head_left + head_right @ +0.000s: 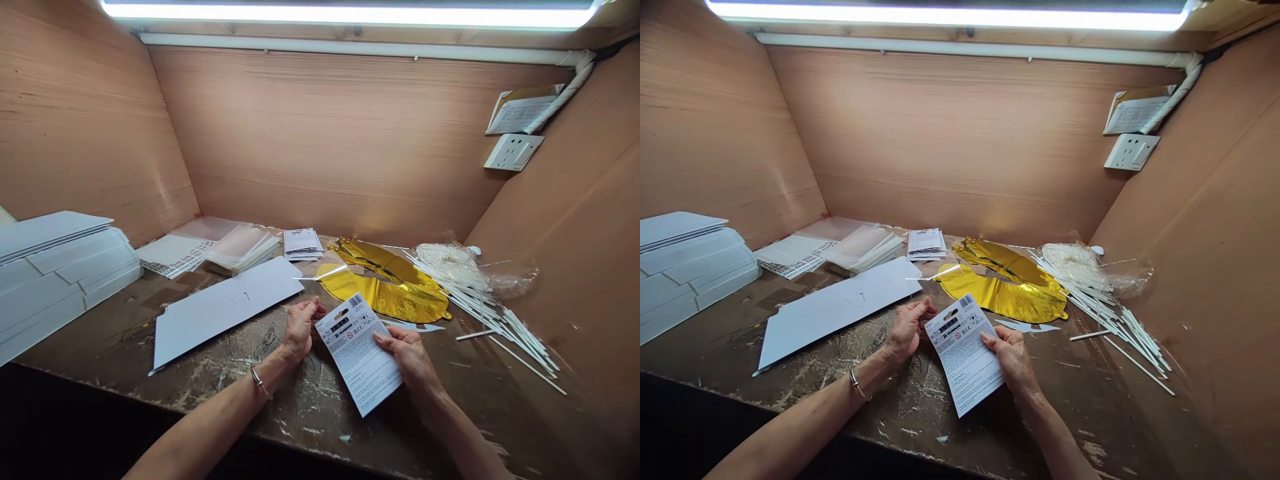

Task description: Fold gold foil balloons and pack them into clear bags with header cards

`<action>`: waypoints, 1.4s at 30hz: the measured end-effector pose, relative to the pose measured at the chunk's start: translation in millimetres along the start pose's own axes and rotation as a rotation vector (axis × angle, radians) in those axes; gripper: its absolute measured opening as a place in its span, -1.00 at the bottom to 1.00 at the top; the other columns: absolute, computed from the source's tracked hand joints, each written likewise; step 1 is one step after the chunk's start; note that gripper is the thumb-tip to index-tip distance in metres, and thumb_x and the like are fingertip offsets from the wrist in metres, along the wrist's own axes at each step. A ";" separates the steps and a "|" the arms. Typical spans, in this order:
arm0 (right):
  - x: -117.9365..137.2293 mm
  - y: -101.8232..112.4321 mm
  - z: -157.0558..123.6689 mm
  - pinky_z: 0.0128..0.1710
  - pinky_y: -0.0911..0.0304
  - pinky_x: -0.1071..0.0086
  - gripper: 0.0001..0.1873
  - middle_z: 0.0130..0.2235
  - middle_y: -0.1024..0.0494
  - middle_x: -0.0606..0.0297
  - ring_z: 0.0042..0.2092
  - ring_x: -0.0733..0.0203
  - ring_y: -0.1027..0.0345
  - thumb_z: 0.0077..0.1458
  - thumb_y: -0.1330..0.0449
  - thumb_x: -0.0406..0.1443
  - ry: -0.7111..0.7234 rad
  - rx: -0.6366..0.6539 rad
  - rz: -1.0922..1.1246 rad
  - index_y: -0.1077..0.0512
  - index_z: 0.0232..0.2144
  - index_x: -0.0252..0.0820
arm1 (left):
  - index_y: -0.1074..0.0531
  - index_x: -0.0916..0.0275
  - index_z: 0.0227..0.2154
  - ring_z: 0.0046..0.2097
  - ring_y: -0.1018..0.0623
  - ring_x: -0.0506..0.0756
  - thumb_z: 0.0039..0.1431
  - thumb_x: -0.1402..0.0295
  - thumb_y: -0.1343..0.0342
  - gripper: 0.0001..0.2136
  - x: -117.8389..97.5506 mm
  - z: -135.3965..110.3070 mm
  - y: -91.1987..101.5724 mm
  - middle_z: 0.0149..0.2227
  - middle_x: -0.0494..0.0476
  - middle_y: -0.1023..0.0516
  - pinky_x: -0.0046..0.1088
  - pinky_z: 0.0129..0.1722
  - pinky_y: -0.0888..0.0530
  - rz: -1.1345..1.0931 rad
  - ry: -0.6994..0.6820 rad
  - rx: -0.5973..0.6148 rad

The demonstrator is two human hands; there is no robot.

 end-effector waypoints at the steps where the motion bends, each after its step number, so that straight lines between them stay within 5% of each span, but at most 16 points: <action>1: -0.1 0.1 0.1 -0.50 -0.24 0.35 -0.76 -0.50 -0.51 0.26 -0.49 0.15 -0.36 -0.20 -0.20 -0.18 0.008 -0.009 0.029 -0.44 -0.49 -0.25 | -0.34 0.36 -0.62 -0.67 -0.39 -0.01 -0.20 0.18 -0.19 -0.71 2.1 0.3 -0.3 -0.68 0.07 -0.43 -0.56 -0.70 -0.25 0.000 -0.006 0.007; 8: -4.5 -2.6 2.8 -0.58 -0.17 0.40 -0.78 -0.55 -0.49 0.30 -0.56 0.21 -0.30 -0.17 -0.20 -0.18 0.074 -0.090 0.034 -0.43 -0.52 -0.25 | -0.35 0.37 -0.61 -0.66 -0.37 -0.04 -0.25 0.22 -0.24 -0.71 12.9 -2.9 -4.0 -0.67 0.04 -0.43 -0.56 -0.67 -0.29 -0.032 -0.058 0.012; 14: -14.5 -11.5 9.7 -0.51 -0.22 0.41 -0.72 -0.48 -0.50 0.29 -0.49 0.23 -0.31 -0.16 -0.20 -0.16 0.262 -0.148 0.095 -0.43 -0.41 -0.26 | -0.44 0.38 -0.38 -0.49 -0.48 0.04 -0.22 0.31 -0.25 -0.70 6.5 -1.4 -9.1 -0.42 0.18 -0.53 -0.45 -0.52 -0.40 -0.066 0.028 0.223; 18: -12.2 -12.4 23.4 -0.37 -0.26 0.37 -0.72 -0.38 -0.52 0.29 -0.38 0.21 -0.33 -0.14 -0.18 -0.17 0.384 -0.206 0.113 -0.44 -0.36 -0.21 | -0.47 0.37 -0.36 -0.41 -0.48 0.03 -0.16 0.35 -0.21 -0.74 -23.3 5.7 -22.4 -0.39 0.17 -0.53 -0.48 -0.42 -0.39 0.061 -0.162 0.353; 22: 6.7 -4.5 29.7 -0.25 -0.25 0.31 -0.73 -0.33 -0.53 0.31 -0.29 0.19 -0.34 -0.21 -0.24 -0.23 0.441 -0.047 0.009 -0.46 -0.36 -0.18 | -0.50 0.36 -0.43 -0.37 -0.45 0.01 -0.13 0.40 -0.19 -0.84 -49.7 3.7 -33.7 -0.45 0.10 -0.53 -0.52 -0.31 -0.35 0.309 -0.423 0.524; 25: 29.7 2.3 20.4 -0.21 -0.24 0.32 -0.63 -0.24 -0.50 0.31 -0.22 0.18 -0.33 -0.26 -0.27 -0.30 0.510 -0.025 -0.092 -0.44 -0.28 -0.14 | -0.51 0.34 -0.45 -0.39 -0.43 -0.01 -0.09 0.39 -0.16 -0.87 -51.0 0.3 -30.8 -0.47 0.06 -0.51 -0.55 -0.37 -0.34 0.429 -0.462 0.568; 30: 48.0 0.5 9.1 -0.30 -0.24 0.39 -0.84 -0.45 -0.51 0.33 -0.36 0.25 -0.33 -0.19 -0.23 -0.29 0.559 -0.083 -0.151 -0.48 -0.44 -0.20 | -0.51 0.35 -0.43 -0.42 -0.43 0.00 -0.11 0.39 -0.18 -0.85 -45.5 -1.8 -20.6 -0.48 0.09 -0.52 -0.53 -0.40 -0.34 0.498 -0.435 0.566; 38: 3.5 3.4 27.3 -0.28 -0.24 0.32 -0.76 -0.39 -0.53 0.32 -0.32 0.19 -0.34 -0.15 -0.21 -0.23 0.488 0.032 -0.141 -0.49 -0.35 -0.17 | -0.50 0.29 -0.31 -0.26 -0.46 0.10 -0.08 0.35 -0.14 -0.77 -25.5 -0.5 -1.9 -0.34 0.09 -0.54 -0.38 -0.18 -0.36 0.524 -0.333 0.647; 42: -18.2 10.3 34.3 -0.33 -0.23 0.33 -0.79 -0.45 -0.50 0.31 -0.36 0.19 -0.32 -0.12 -0.17 -0.22 0.473 0.069 -0.351 -0.51 -0.41 -0.18 | -0.51 0.25 -0.35 -0.25 -0.45 0.12 -0.12 0.37 -0.15 -0.79 -4.2 2.3 11.0 -0.31 0.07 -0.53 -0.38 -0.20 -0.36 0.637 -0.357 0.603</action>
Point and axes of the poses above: each hand's wrist, its own z-axis towards the middle knuckle, its own y-axis out of the back of the hand, x = y × z, the point moved 1 cm from there along z, towards the middle knuckle
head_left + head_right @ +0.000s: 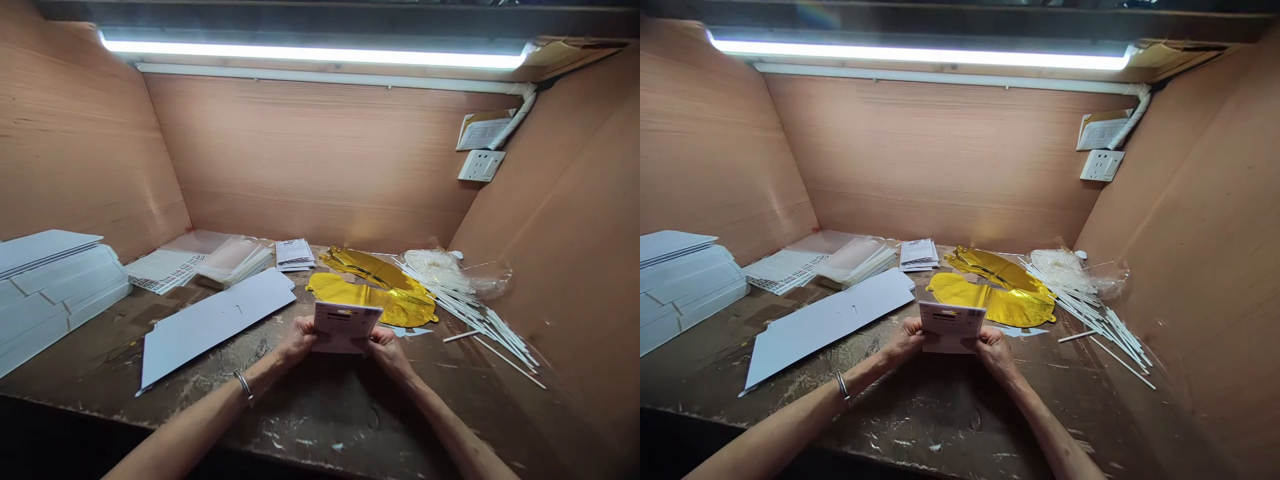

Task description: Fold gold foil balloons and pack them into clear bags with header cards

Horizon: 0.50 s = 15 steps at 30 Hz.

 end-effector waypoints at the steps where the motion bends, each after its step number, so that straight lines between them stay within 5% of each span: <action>1: -3.2 -0.2 -0.2 -0.31 -0.22 0.33 -0.83 -0.45 -0.50 0.30 -0.35 0.19 -0.31 -0.14 -0.19 -0.23 0.024 0.009 -0.065 -0.52 -0.46 -0.17 | -0.51 0.24 -0.36 -0.22 -0.44 0.13 -0.14 0.38 -0.17 -0.79 2.9 -1.0 -1.1 -0.28 0.06 -0.52 -0.37 -0.17 -0.35 0.018 -0.021 -0.003; 7: -3.2 1.0 5.0 -0.28 -0.19 0.35 -0.92 -0.41 -0.48 0.33 -0.30 0.19 -0.28 -0.23 -0.23 -0.24 0.071 0.006 -0.241 -0.50 -0.60 -0.11 | -0.48 0.32 -0.29 -0.24 -0.44 0.12 -0.13 0.29 -0.17 -0.70 1.1 0.7 -4.0 -0.29 0.14 -0.52 -0.37 -0.20 -0.35 -0.165 0.079 -0.038; 15: -6.7 5.5 8.6 -0.31 -0.20 0.37 -0.78 -0.46 -0.45 0.33 -0.38 0.24 -0.27 -0.10 -0.12 -0.21 0.021 0.060 -0.021 -0.49 -0.45 -0.21 | -0.49 0.36 -0.32 -0.39 -0.42 0.04 -0.09 0.22 -0.13 -0.68 11.0 0.1 -3.3 -0.43 0.11 -0.51 -0.49 -0.39 -0.33 -0.214 0.142 -0.135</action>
Point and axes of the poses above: each hand's wrist, its own z-axis towards the middle knuckle, its own y-axis out of the back of the hand, x = y × z, the point moved 1 cm from there along z, towards the middle knuckle
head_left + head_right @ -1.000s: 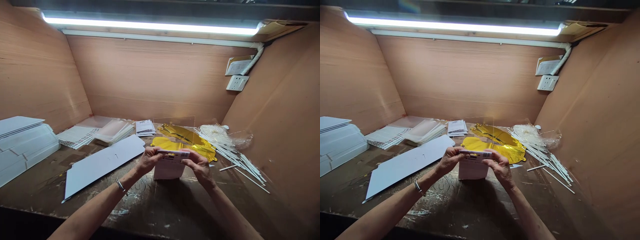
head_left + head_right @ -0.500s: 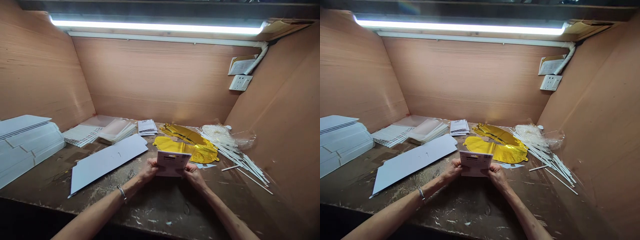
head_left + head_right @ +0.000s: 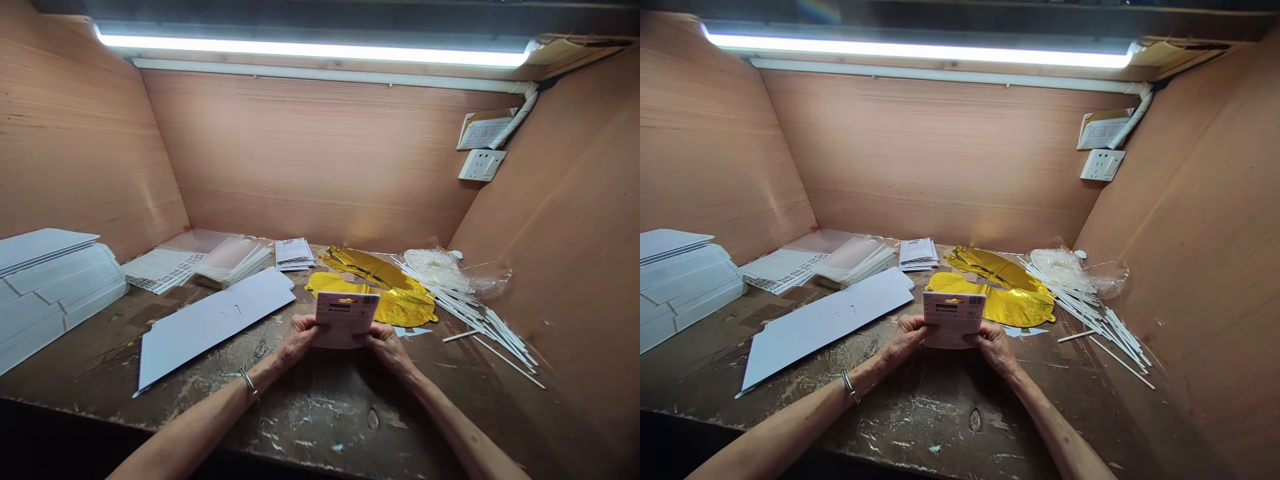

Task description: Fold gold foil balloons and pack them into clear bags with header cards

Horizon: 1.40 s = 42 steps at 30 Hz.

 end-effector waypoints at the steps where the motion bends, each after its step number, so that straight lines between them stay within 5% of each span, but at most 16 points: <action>1: -2.1 -0.4 -0.5 -0.30 -0.20 0.37 -0.78 -0.46 -0.45 0.33 -0.37 0.24 -0.27 -0.08 -0.11 -0.21 0.015 0.012 -0.007 -0.49 -0.45 -0.21 | -0.49 0.36 -0.32 -0.37 -0.42 0.04 -0.08 0.23 -0.13 -0.69 1.8 -0.9 0.2 -0.42 0.10 -0.51 -0.49 -0.38 -0.33 0.013 -0.006 0.006; 5: -2.2 -4.7 -1.1 -0.29 -0.19 0.41 -0.77 -0.43 -0.45 0.35 -0.32 0.25 -0.29 -0.02 -0.05 -0.22 0.067 -0.003 -0.165 -0.47 -0.41 -0.19 | -0.48 0.36 -0.35 -0.35 -0.43 0.05 -0.07 0.23 -0.10 -0.71 3.8 0.3 -1.2 -0.40 0.09 -0.51 -0.47 -0.34 -0.34 0.050 -0.006 0.014; 9: 9.4 -7.9 8.9 -0.47 -0.17 0.53 -0.72 -0.44 -0.47 0.36 -0.41 0.32 -0.32 0.02 -0.02 -0.19 -0.058 -0.033 -0.479 -0.42 -0.34 -0.25 | -0.40 0.39 -0.30 -0.37 -0.45 0.08 -0.12 0.19 -0.11 -0.63 -3.5 16.9 -3.7 -0.37 0.17 -0.50 -0.43 -0.36 -0.36 0.136 0.052 -0.101; 13: 12.3 25.0 21.1 -0.47 -0.13 0.52 -0.67 -0.47 -0.47 0.32 -0.45 0.32 -0.31 0.01 -0.02 -0.11 -0.158 -0.192 -0.695 -0.42 -0.41 -0.24 | -0.27 0.41 -0.16 -0.29 -0.46 0.25 -0.14 0.04 -0.06 -0.44 -18.4 35.8 -2.3 -0.34 0.31 -0.46 -0.26 -0.35 -0.36 0.741 0.143 -0.330; 15: 8.8 58.9 16.8 -0.32 -0.12 0.48 -0.70 -0.33 -0.47 0.23 -0.28 0.25 -0.30 0.03 -0.01 -0.14 -0.191 -0.292 -0.823 -0.41 -0.36 -0.23 | -0.22 0.38 -0.10 -0.22 -0.43 0.29 -0.08 -0.03 0.04 -0.41 -23.8 38.8 -2.6 -0.28 0.33 -0.43 -0.20 -0.30 -0.35 1.067 0.029 -0.358; 20: -14.4 151.4 -13.2 -0.19 -0.04 0.40 -0.76 -0.23 -0.41 0.04 -0.15 0.16 -0.22 0.07 0.07 -0.33 -0.362 -0.429 -1.093 -0.36 -0.31 -0.31 | -0.27 0.31 -0.10 0.06 -0.21 0.27 -0.01 -0.01 0.09 -0.47 -7.9 33.5 -16.5 0.00 0.34 -0.26 -0.18 -0.01 -0.21 1.361 -0.423 0.013; 24: -39.1 189.6 -21.6 -0.21 -0.04 0.41 -0.77 -0.21 -0.41 0.07 -0.14 0.15 -0.21 0.04 0.05 -0.38 -0.452 -0.424 -1.231 -0.34 -0.28 -0.30 | -0.28 0.26 -0.09 0.14 -0.07 0.29 0.08 0.09 0.12 -0.58 16.1 33.3 -25.5 0.09 0.31 -0.17 -0.06 0.04 -0.12 1.468 -0.470 0.201; 31: -60.0 212.4 -0.7 -0.27 -0.04 0.37 -0.74 -0.26 -0.43 -0.01 -0.17 0.10 -0.25 -0.03 0.05 -0.44 -0.508 -0.409 -1.360 -0.42 -0.36 -0.34 | -0.21 0.25 -0.05 0.09 -0.17 0.24 0.18 0.26 0.27 -0.66 16.9 37.5 -24.2 0.01 0.28 -0.25 -0.10 0.00 -0.19 1.607 -0.394 0.360; 36: -59.9 224.3 6.9 -0.34 -0.05 0.39 -0.78 -0.30 -0.46 0.05 -0.23 0.12 -0.29 -0.07 0.00 -0.37 -0.473 -0.373 -1.380 -0.45 -0.44 -0.29 | -0.18 0.33 -0.08 0.01 -0.21 0.27 0.05 0.49 0.19 -0.67 2.4 37.5 -33.2 -0.10 0.35 -0.27 -0.10 -0.11 -0.27 1.696 -0.363 0.493; 42: -22.0 188.5 0.3 -0.37 -0.07 0.38 -0.69 -0.42 -0.48 0.12 -0.34 0.16 -0.33 0.06 0.08 -0.25 -0.287 -0.473 -1.287 -0.38 -0.28 -0.29 | -0.25 0.38 -0.22 -0.13 -0.31 0.23 -0.02 0.56 0.19 -0.73 -8.4 33.6 -39.2 -0.22 0.36 -0.33 -0.22 -0.20 -0.31 1.712 -0.369 0.521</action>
Point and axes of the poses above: each hand's wrist, its own z-axis towards the middle knuckle, its own y-axis out of the back of the hand, x = y × z, the point moved 1 cm from there along z, towards the middle knuckle
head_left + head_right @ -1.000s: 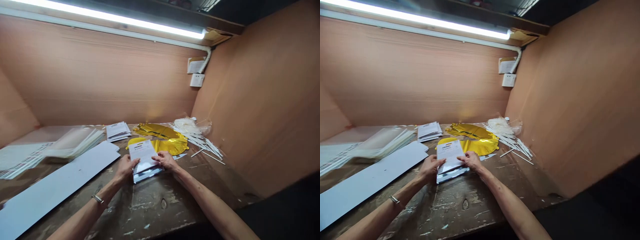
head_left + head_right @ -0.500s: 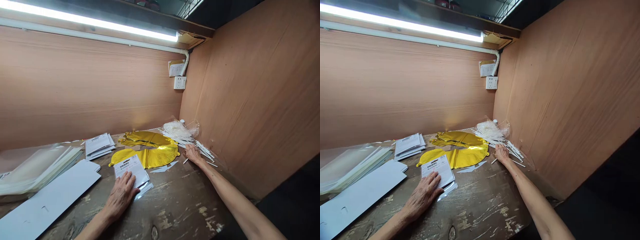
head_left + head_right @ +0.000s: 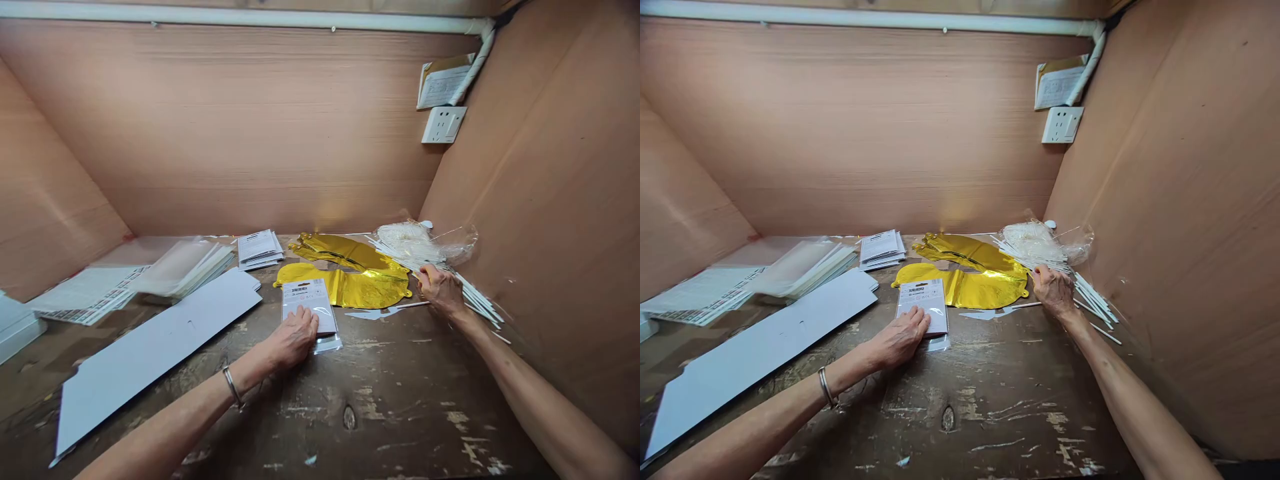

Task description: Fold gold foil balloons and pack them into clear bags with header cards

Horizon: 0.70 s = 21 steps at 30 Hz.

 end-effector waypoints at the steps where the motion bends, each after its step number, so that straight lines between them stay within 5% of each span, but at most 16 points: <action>1: 12.7 9.8 -9.9 -0.39 -0.08 0.40 -0.69 -0.47 -0.48 0.17 -0.40 0.19 -0.33 0.06 0.08 -0.24 0.040 -0.008 0.108 -0.37 -0.28 -0.27 | -0.26 0.39 -0.24 -0.15 -0.33 0.22 -0.01 0.56 0.18 -0.74 0.4 0.6 3.1 -0.24 0.36 -0.35 -0.24 -0.22 -0.32 -0.011 0.000 0.007; 4: 53.7 42.9 -43.7 -0.47 -0.11 0.47 -0.71 -0.56 -0.46 0.31 -0.51 0.29 -0.31 0.06 0.07 -0.21 0.199 0.109 0.478 -0.40 -0.35 -0.21 | -0.31 0.36 -0.30 -0.28 -0.40 0.17 0.03 0.52 0.20 -0.78 5.8 7.1 18.5 -0.32 0.32 -0.42 -0.33 -0.31 -0.32 -0.083 0.015 0.027; 7: 86.3 73.0 -70.2 -0.45 -0.15 0.47 -0.75 -0.46 -0.51 0.31 -0.45 0.28 -0.34 0.02 0.01 -0.24 0.364 0.203 0.594 -0.44 -0.37 -0.16 | -0.38 0.34 -0.38 -0.39 -0.43 0.12 0.05 0.47 0.19 -0.77 14.0 18.8 40.1 -0.40 0.28 -0.47 -0.42 -0.40 -0.30 -0.162 0.075 0.004; 13: 114.8 103.1 -79.3 -0.36 -0.11 0.45 -0.75 -0.36 -0.53 0.28 -0.34 0.24 -0.35 0.00 0.01 -0.34 0.505 0.120 0.292 -0.48 -0.40 -0.13 | -0.48 0.38 -0.45 -0.47 -0.45 0.14 0.04 0.30 0.08 -0.72 19.7 37.2 66.2 -0.50 0.33 -0.48 -0.45 -0.47 -0.25 -0.252 0.203 -0.018; 21: 144.3 119.3 -68.3 -0.51 0.03 0.46 -0.71 -0.51 -0.53 0.24 -0.45 0.25 -0.34 -0.05 0.04 -0.35 0.436 0.206 -0.008 -0.46 -0.60 -0.20 | -0.49 0.34 -0.47 -0.38 -0.47 0.16 0.00 0.27 0.01 -0.75 11.1 37.7 55.4 -0.48 0.32 -0.49 -0.43 -0.39 -0.29 -0.376 0.202 -0.083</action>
Point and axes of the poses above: each hand's wrist, its own z-axis towards the middle knuckle, its own y-axis out of the back of the hand, x = y × z, the point moved 1 cm from there along z, towards the middle knuckle
